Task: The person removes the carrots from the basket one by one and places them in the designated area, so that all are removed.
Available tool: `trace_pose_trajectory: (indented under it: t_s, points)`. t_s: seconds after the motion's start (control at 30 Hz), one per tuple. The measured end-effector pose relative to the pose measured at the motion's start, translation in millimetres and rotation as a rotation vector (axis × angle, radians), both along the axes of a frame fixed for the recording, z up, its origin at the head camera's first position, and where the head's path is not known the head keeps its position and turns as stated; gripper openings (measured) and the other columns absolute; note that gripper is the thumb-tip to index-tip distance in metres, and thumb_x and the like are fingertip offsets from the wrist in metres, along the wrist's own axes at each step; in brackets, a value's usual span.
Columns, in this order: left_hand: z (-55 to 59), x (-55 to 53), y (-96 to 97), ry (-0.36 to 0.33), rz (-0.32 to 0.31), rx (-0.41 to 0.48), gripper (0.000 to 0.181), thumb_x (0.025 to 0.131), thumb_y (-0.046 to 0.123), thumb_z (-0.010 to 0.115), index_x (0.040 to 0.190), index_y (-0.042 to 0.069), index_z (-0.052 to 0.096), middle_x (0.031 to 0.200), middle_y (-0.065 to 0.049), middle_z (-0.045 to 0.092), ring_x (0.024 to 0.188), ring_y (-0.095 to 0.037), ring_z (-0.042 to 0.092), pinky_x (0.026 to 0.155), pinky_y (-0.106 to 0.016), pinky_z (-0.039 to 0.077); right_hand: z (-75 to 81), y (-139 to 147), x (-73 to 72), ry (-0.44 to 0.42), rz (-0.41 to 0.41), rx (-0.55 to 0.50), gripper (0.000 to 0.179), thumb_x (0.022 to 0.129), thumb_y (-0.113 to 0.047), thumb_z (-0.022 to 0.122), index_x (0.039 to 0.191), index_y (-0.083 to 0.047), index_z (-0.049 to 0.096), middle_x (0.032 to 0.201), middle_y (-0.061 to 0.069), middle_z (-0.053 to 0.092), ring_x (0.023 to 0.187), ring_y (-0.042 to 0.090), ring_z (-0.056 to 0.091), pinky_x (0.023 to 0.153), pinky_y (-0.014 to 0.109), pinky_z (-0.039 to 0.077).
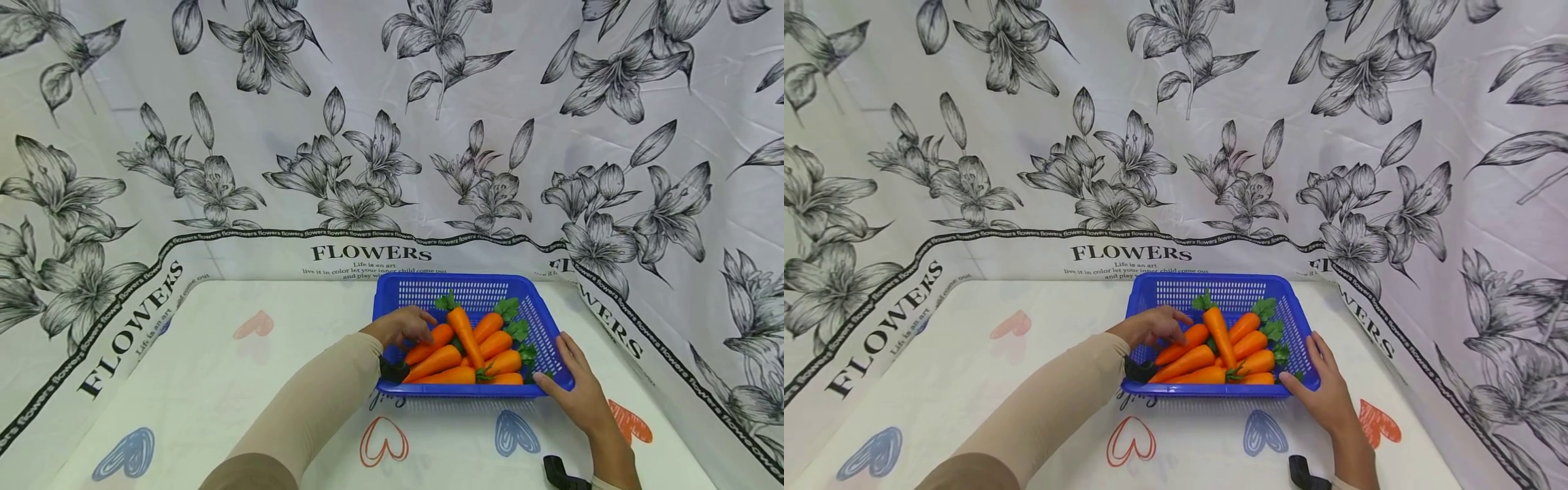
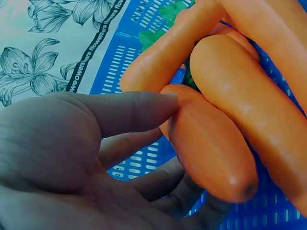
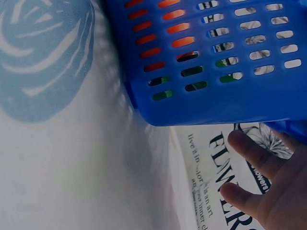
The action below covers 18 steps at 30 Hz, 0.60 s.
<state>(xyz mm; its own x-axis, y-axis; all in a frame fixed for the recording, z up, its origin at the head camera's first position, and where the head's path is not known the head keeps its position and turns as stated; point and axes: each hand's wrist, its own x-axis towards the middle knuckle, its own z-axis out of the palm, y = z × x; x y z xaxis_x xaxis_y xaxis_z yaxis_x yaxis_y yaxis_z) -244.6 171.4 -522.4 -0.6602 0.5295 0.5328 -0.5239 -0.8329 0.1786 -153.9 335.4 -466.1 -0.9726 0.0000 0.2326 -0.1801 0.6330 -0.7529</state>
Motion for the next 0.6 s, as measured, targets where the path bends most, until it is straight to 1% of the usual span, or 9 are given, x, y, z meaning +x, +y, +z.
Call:
trace_pose_trajectory:
  t_s: [0.03,0.1,0.17,0.23,0.37,0.4,0.43,0.47,0.6]
  points:
    - [-5.7,-2.6,5.3,-0.010,-0.008,0.015,0.096,0.084,0.081,0.011,0.156,0.017,0.013,0.158,-0.014,0.015,0.141,-0.031,0.023,0.109,-0.062,0.005,0.1,-0.1,0.2,-0.002,-0.001,0.000,0.084,0.090,-0.028,0.068,0.154,-0.006,0.018,0.159,0.013,0.008,0.138,0.049,0.011,0.097,0.074,0.017]
    - [-11.2,-4.2,7.9,0.011,-0.036,0.017,0.100,0.079,0.084,0.004,0.157,0.022,0.013,0.160,-0.012,0.003,0.144,-0.031,0.008,0.110,-0.060,0.001,0.5,-0.6,0.6,-0.004,-0.001,-0.001,0.084,0.090,-0.027,0.068,0.154,-0.006,0.018,0.159,0.014,0.008,0.138,0.049,0.011,0.097,0.075,0.018]
    - [-9.7,-6.1,4.0,0.010,-0.049,-0.009,0.101,0.078,0.085,0.001,0.157,0.023,0.012,0.160,-0.013,0.000,0.144,-0.033,0.000,0.109,-0.060,0.000,0.8,-1.0,0.8,-0.006,-0.003,-0.002,0.084,0.089,-0.026,0.069,0.154,-0.006,0.018,0.159,0.014,0.008,0.138,0.049,0.012,0.097,0.075,0.018]
    - [-8.3,-6.3,0.2,0.029,-0.048,-0.038,0.099,0.078,0.083,-0.003,0.156,0.024,0.014,0.160,-0.011,0.003,0.144,-0.032,0.001,0.109,-0.061,-0.001,1.1,-1.3,1.0,-0.008,-0.003,-0.002,0.084,0.089,-0.027,0.069,0.154,-0.006,0.018,0.159,0.014,0.008,0.138,0.049,0.012,0.097,0.075,0.018]
    - [-8.7,-1.5,2.5,0.016,-0.022,0.007,0.097,0.080,0.082,0.000,0.156,0.023,0.015,0.155,-0.006,0.026,0.140,-0.025,0.025,0.109,-0.061,-0.001,1.4,-1.8,1.5,-0.012,-0.004,-0.001,0.084,0.089,-0.028,0.068,0.154,-0.006,0.019,0.159,0.013,0.008,0.138,0.049,0.012,0.097,0.075,0.018]
    - [-9.2,-0.1,4.5,0.007,-0.006,0.009,0.095,0.082,0.081,0.000,0.156,0.024,0.015,0.148,-0.001,0.039,0.131,-0.018,0.038,0.110,-0.060,0.002,1.5,-1.9,1.6,-0.012,-0.005,0.000,0.084,0.089,-0.028,0.068,0.154,-0.006,0.019,0.159,0.013,0.008,0.138,0.049,0.012,0.097,0.075,0.018]
    - [-9.0,0.7,5.0,-0.006,-0.003,0.016,0.094,0.082,0.080,0.002,0.156,0.024,0.017,0.140,0.003,0.049,0.121,-0.012,0.046,0.110,-0.059,0.002,1.7,-2.0,1.7,-0.013,-0.006,0.000,0.084,0.089,-0.028,0.069,0.154,-0.006,0.019,0.159,0.013,0.008,0.138,0.049,0.013,0.097,0.075,0.018]
    - [-9.3,1.1,5.9,-0.011,-0.002,0.025,0.095,0.082,0.081,0.003,0.156,0.023,0.017,0.139,0.004,0.050,0.119,-0.010,0.048,0.110,-0.059,0.002,1.9,-2.1,1.8,-0.014,-0.008,0.000,0.084,0.089,-0.028,0.068,0.154,-0.006,0.019,0.159,0.013,0.008,0.138,0.049,0.013,0.097,0.075,0.018]
    - [-6.9,1.9,6.4,0.000,-0.003,0.019,0.099,0.079,0.084,0.003,0.156,0.025,0.019,0.148,-0.002,0.040,0.125,-0.012,0.044,0.110,-0.060,0.004,2.1,-2.5,1.9,-0.014,-0.010,-0.002,0.085,0.089,-0.028,0.069,0.154,-0.006,0.019,0.159,0.013,0.008,0.138,0.049,0.013,0.097,0.074,0.019]
